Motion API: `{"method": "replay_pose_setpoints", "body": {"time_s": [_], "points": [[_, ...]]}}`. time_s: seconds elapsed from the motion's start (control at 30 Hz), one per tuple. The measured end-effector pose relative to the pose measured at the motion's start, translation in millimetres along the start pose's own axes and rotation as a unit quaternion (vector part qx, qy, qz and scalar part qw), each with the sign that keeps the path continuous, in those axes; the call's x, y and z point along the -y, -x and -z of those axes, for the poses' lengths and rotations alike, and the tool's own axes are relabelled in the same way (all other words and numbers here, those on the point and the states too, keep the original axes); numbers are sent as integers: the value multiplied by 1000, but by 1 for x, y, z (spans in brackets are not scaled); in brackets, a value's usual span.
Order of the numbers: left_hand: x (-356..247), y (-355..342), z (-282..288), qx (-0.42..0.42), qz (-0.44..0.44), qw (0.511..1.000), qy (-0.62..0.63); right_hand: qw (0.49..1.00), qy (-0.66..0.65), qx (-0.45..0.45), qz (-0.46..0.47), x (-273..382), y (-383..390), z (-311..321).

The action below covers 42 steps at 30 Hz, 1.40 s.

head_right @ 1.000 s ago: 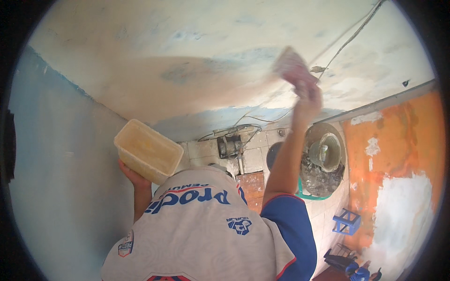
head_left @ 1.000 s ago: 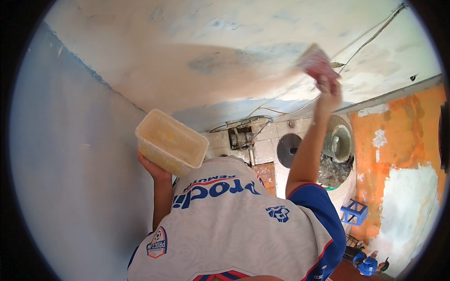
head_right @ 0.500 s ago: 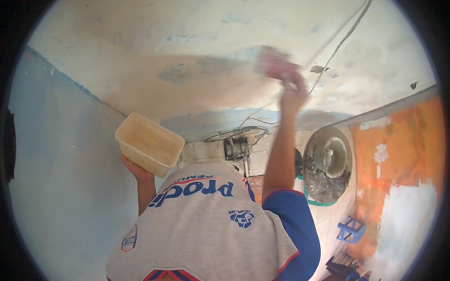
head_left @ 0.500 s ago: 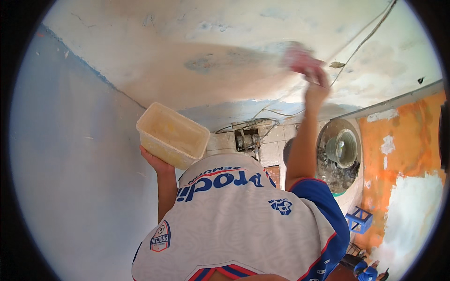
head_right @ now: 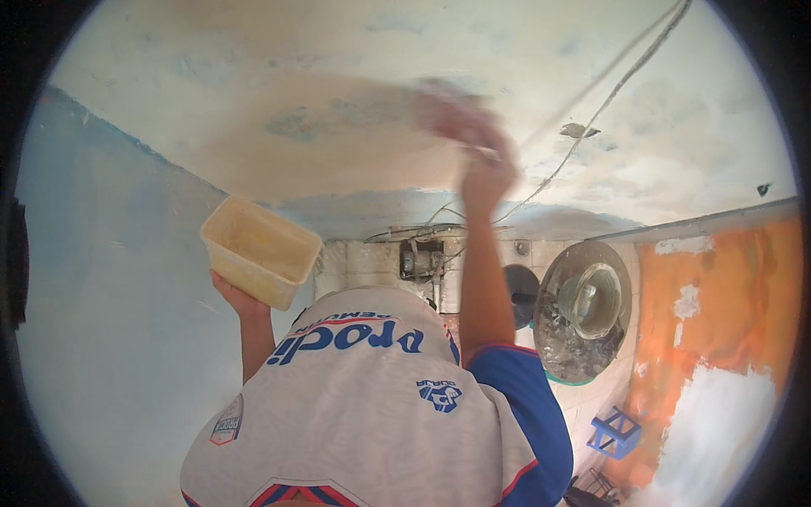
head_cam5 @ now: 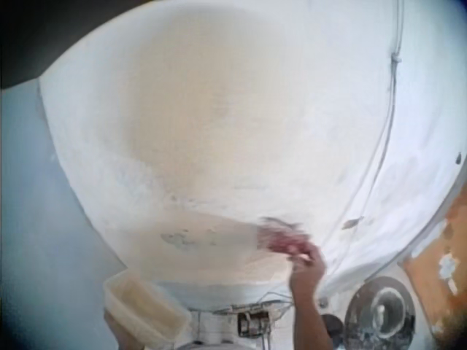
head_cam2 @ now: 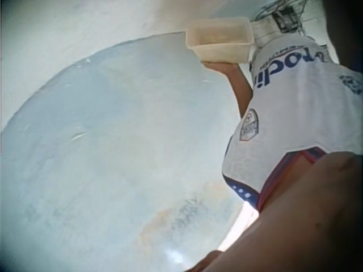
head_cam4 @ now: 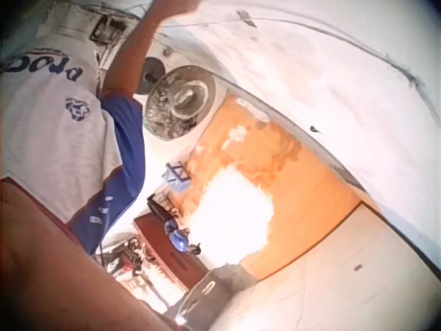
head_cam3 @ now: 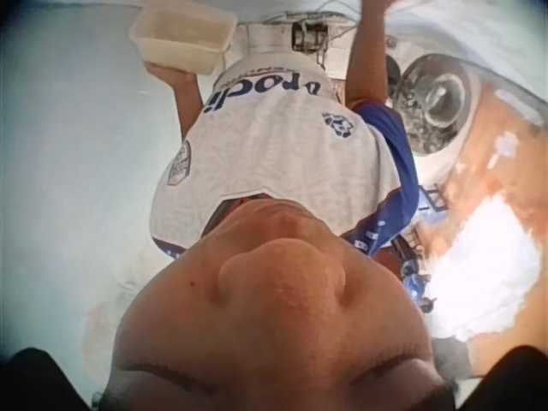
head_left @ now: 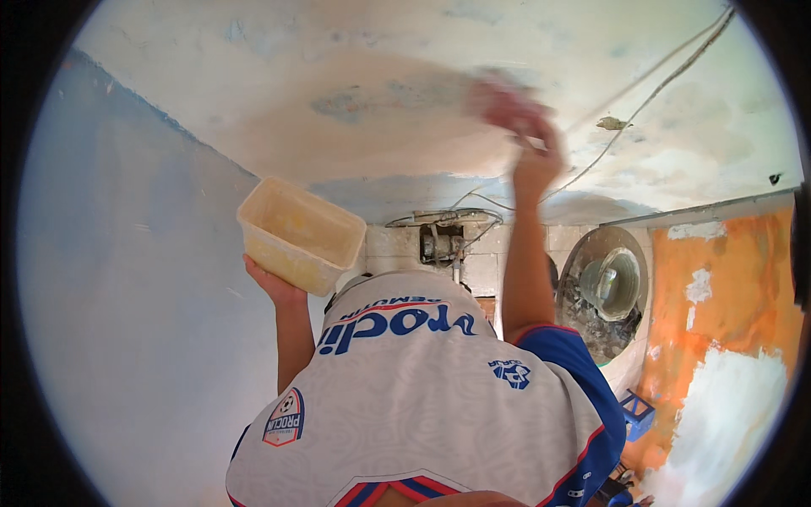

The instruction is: The person applies a white substance to a ceiling using a scraper while holding a plastic container, then mixes more of the substance in a large bucket by hand.

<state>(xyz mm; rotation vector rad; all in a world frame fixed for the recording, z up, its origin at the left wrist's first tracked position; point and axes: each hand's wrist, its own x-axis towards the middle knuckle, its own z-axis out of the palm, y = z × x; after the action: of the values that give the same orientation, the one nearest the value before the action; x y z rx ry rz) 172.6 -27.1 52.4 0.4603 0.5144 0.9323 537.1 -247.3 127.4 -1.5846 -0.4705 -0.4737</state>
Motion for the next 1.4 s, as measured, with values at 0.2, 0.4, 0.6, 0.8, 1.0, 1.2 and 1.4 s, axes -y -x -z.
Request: {"method": "replay_pose_setpoints", "body": {"time_s": [0.2, 0.4, 0.6, 0.8, 1.0, 1.2, 1.4], "points": [[22, 25, 9, -40, -7, 999, -1, 997, -73, -34, 0, 56, -18, 76], [34, 45, 4, -61, 1, 998, -17, 972, -91, 218, -13, 25, 83, -86], [30, 53, 16, -29, -15, 999, -2, 999, -38, -20, -22, -3, 1, 3], [30, 53, 28, -51, 2, 999, 10, 996, -89, -28, -12, 60, -9, 72], [15, 35, 21, -32, 9, 999, 7, 975, -63, 214, -11, 29, 101, -104], [-13, 28, 41, -39, 10, 999, -1, 997, -66, 34, -13, -1, 21, -25], [-31, 18, 47, -46, 17, 999, -18, 997, -28, -63, -13, 77, -3, 64]]}}
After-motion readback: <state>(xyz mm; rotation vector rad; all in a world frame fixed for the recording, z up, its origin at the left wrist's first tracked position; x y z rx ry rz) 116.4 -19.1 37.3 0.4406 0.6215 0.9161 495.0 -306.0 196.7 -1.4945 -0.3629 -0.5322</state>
